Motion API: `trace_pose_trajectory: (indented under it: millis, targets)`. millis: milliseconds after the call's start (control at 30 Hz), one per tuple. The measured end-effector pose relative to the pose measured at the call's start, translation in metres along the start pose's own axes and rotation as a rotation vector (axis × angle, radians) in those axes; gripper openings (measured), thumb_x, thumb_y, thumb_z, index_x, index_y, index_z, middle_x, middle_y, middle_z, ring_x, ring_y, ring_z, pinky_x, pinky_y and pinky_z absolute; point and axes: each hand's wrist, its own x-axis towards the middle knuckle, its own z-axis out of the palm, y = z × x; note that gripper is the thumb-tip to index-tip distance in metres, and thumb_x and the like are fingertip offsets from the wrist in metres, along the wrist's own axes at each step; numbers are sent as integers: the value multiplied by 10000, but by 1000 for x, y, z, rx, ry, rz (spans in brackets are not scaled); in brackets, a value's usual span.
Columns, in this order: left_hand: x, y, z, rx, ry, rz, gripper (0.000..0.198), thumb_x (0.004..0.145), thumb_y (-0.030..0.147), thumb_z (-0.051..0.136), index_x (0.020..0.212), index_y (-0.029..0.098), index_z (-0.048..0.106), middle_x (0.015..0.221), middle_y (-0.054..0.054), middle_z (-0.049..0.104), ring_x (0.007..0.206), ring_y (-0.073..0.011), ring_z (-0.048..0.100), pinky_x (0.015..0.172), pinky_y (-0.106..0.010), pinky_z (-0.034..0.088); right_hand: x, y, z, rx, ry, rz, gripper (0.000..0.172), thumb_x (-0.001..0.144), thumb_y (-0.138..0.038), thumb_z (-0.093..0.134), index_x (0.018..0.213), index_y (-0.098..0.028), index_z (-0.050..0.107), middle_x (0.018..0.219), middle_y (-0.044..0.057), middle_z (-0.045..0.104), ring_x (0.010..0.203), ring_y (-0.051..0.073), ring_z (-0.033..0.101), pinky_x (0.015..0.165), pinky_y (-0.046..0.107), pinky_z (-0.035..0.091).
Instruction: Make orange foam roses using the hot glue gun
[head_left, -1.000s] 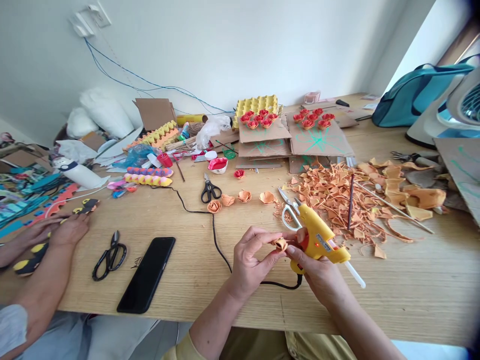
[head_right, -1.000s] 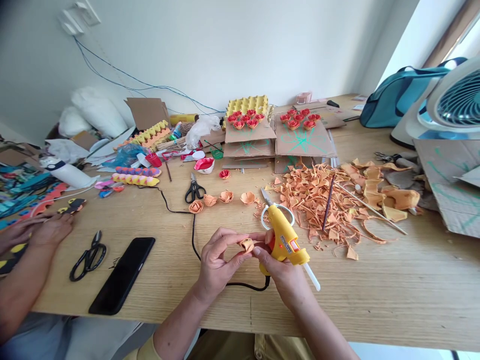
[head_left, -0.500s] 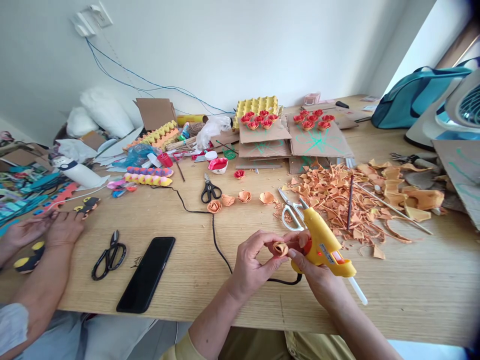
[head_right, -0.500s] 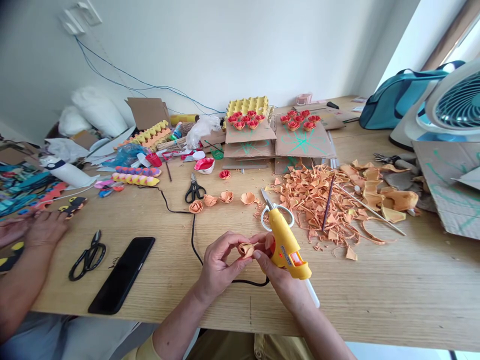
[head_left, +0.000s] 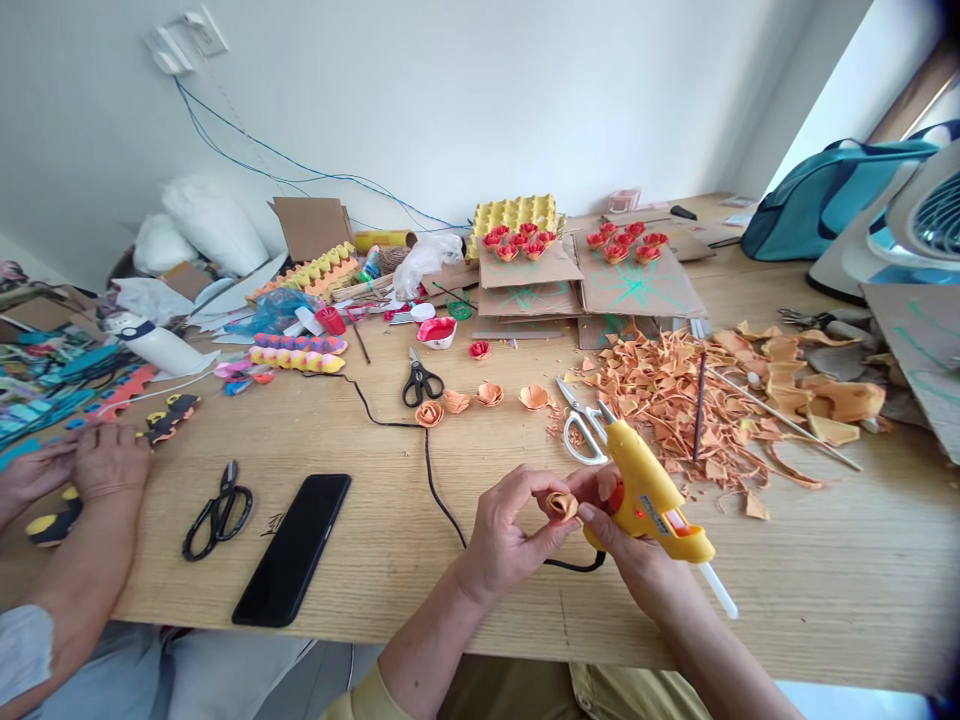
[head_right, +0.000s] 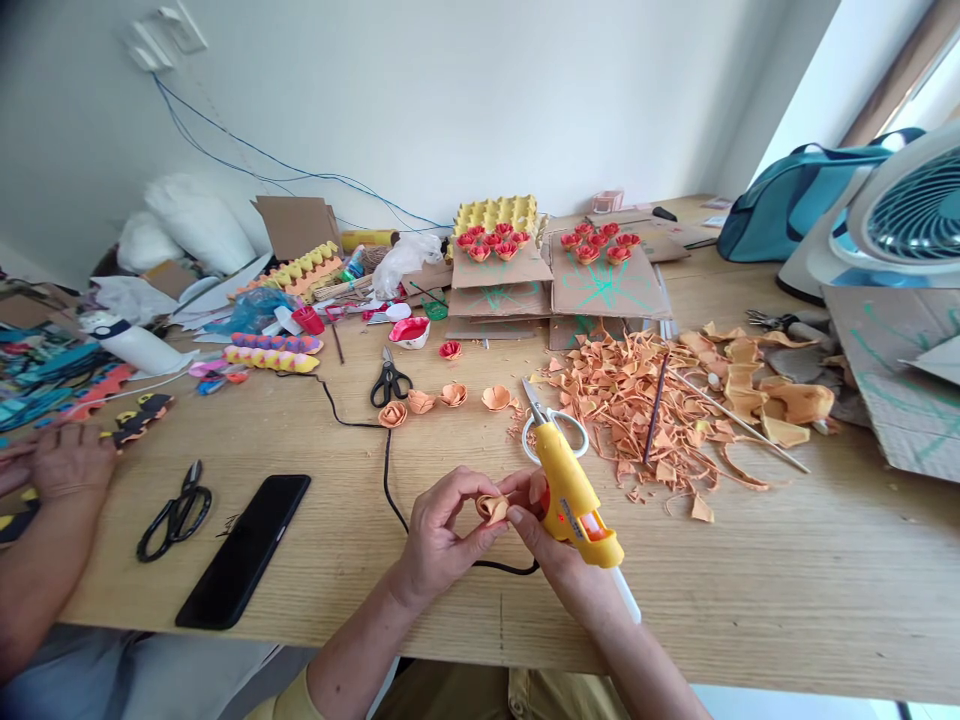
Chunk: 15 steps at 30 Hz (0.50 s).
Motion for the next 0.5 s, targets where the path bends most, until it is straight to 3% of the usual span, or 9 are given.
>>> trace_pose_trajectory:
  millis: [233, 500]
  targets:
    - [-3, -4, 3, 48, 23, 59, 172, 862, 192, 712, 1015, 205, 633, 844, -7, 666, 719, -119, 635, 700, -221, 531, 0, 1, -2, -120, -8, -7, 96, 910, -325, 680, 886, -288, 595, 916, 8, 628, 850, 210, 596, 752, 317, 490]
    - [-2, -4, 3, 92, 34, 95, 195, 864, 163, 710, 1035, 200, 623, 863, -16, 674, 714, -116, 637, 701, -215, 540, 0, -4, 1, -109, 32, 4, 159, 879, -347, 708, 857, -294, 561, 931, 1, 624, 845, 204, 599, 762, 315, 507]
